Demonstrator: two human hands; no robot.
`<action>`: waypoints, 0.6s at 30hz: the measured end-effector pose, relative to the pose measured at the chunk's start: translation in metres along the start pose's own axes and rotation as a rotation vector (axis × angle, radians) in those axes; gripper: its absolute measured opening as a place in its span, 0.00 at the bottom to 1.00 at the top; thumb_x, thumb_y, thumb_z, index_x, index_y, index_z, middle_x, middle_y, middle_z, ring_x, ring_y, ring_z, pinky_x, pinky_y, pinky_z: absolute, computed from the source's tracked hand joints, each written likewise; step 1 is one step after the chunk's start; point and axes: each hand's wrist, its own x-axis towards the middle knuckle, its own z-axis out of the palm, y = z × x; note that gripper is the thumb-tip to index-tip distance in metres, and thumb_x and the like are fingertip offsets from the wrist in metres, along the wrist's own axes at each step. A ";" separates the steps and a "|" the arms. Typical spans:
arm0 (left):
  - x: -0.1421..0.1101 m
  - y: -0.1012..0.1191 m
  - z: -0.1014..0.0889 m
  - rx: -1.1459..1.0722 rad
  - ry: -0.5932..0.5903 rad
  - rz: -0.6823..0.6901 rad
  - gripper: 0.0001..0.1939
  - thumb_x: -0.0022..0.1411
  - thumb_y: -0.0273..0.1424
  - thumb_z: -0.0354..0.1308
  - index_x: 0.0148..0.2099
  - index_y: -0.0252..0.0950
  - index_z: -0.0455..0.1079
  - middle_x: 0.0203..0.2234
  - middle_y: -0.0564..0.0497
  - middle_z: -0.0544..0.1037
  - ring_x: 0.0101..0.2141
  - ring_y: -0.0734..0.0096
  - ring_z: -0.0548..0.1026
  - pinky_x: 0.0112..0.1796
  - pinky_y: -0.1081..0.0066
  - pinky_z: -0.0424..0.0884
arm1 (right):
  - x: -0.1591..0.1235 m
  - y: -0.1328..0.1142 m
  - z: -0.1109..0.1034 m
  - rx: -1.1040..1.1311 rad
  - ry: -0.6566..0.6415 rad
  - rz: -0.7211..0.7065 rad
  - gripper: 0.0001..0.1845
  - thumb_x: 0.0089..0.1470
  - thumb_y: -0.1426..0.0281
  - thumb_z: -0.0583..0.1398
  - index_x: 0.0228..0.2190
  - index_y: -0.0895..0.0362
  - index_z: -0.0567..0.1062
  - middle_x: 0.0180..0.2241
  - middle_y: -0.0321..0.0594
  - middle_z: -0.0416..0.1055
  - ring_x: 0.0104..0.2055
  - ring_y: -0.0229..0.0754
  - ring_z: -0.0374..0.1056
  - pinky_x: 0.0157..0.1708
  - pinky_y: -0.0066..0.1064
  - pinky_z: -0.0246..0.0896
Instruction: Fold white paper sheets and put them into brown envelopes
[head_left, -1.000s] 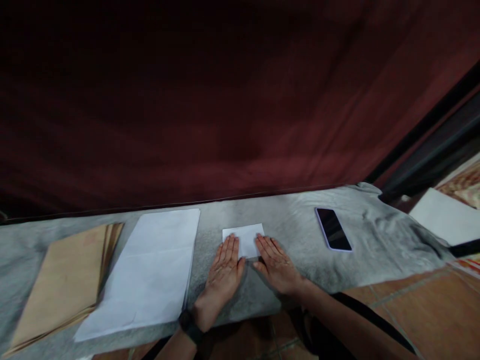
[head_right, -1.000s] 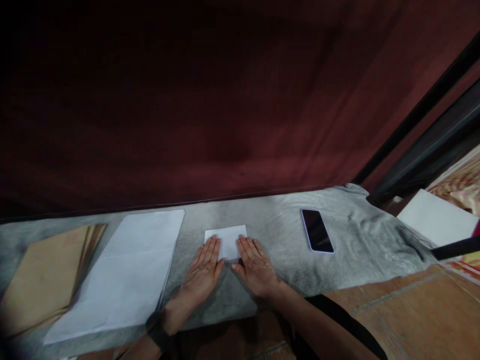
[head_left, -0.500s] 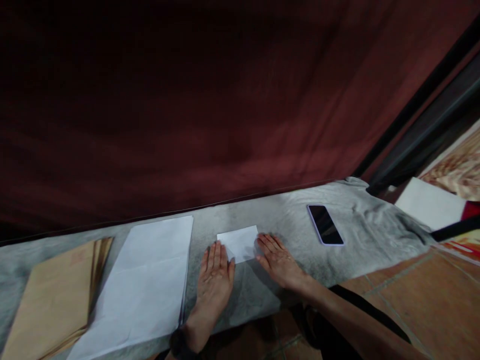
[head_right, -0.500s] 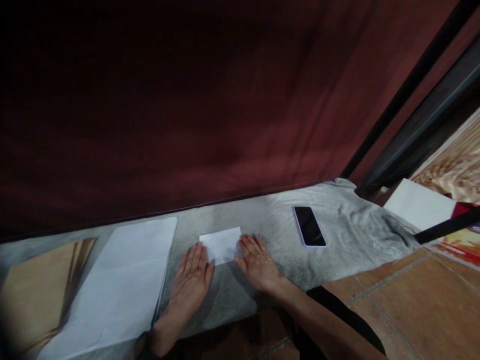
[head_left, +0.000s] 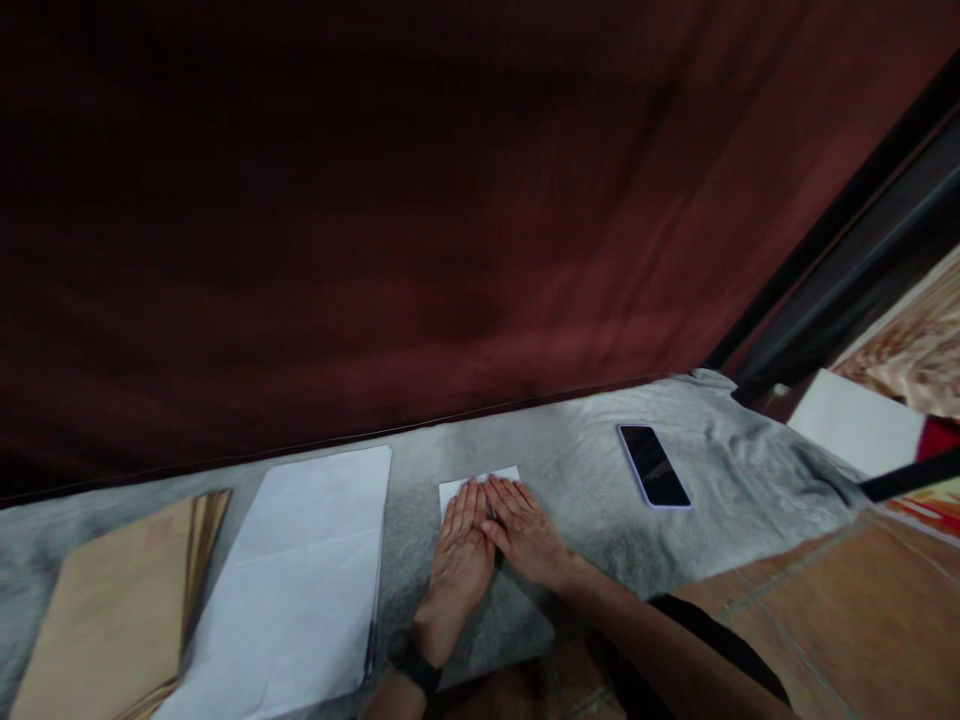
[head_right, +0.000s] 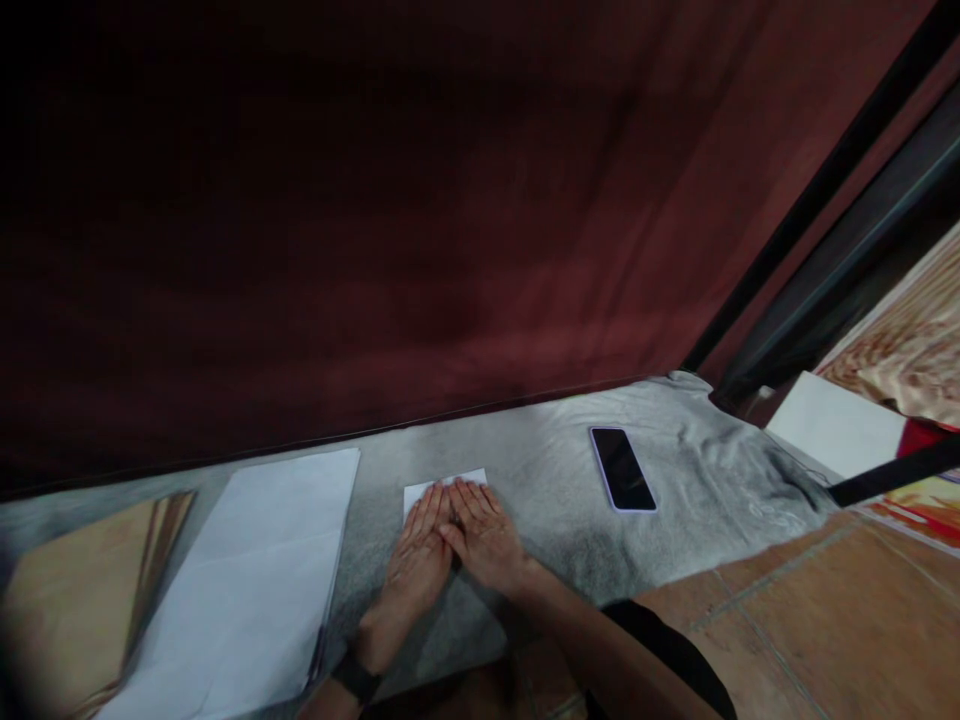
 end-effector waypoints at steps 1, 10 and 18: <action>-0.001 -0.001 -0.001 0.008 -0.003 -0.013 0.32 0.70 0.25 0.41 0.74 0.29 0.43 0.68 0.39 0.58 0.69 0.61 0.53 0.65 0.55 0.59 | -0.001 0.002 0.002 -0.013 0.016 0.004 0.29 0.70 0.62 0.51 0.67 0.61 0.58 0.67 0.48 0.59 0.69 0.46 0.54 0.68 0.44 0.50; -0.003 -0.011 -0.016 0.108 -0.056 -0.152 0.29 0.72 0.34 0.41 0.68 0.21 0.58 0.66 0.34 0.61 0.67 0.54 0.57 0.64 0.54 0.60 | -0.005 0.016 0.004 -0.107 0.071 0.049 0.31 0.69 0.60 0.50 0.66 0.64 0.58 0.66 0.51 0.60 0.68 0.49 0.55 0.67 0.46 0.49; -0.007 -0.014 -0.020 0.105 -0.079 -0.250 0.32 0.72 0.39 0.42 0.69 0.22 0.55 0.67 0.32 0.60 0.67 0.51 0.58 0.63 0.51 0.60 | -0.015 0.026 -0.004 -0.158 -0.022 0.106 0.34 0.70 0.57 0.47 0.67 0.66 0.55 0.68 0.52 0.56 0.70 0.49 0.51 0.68 0.45 0.46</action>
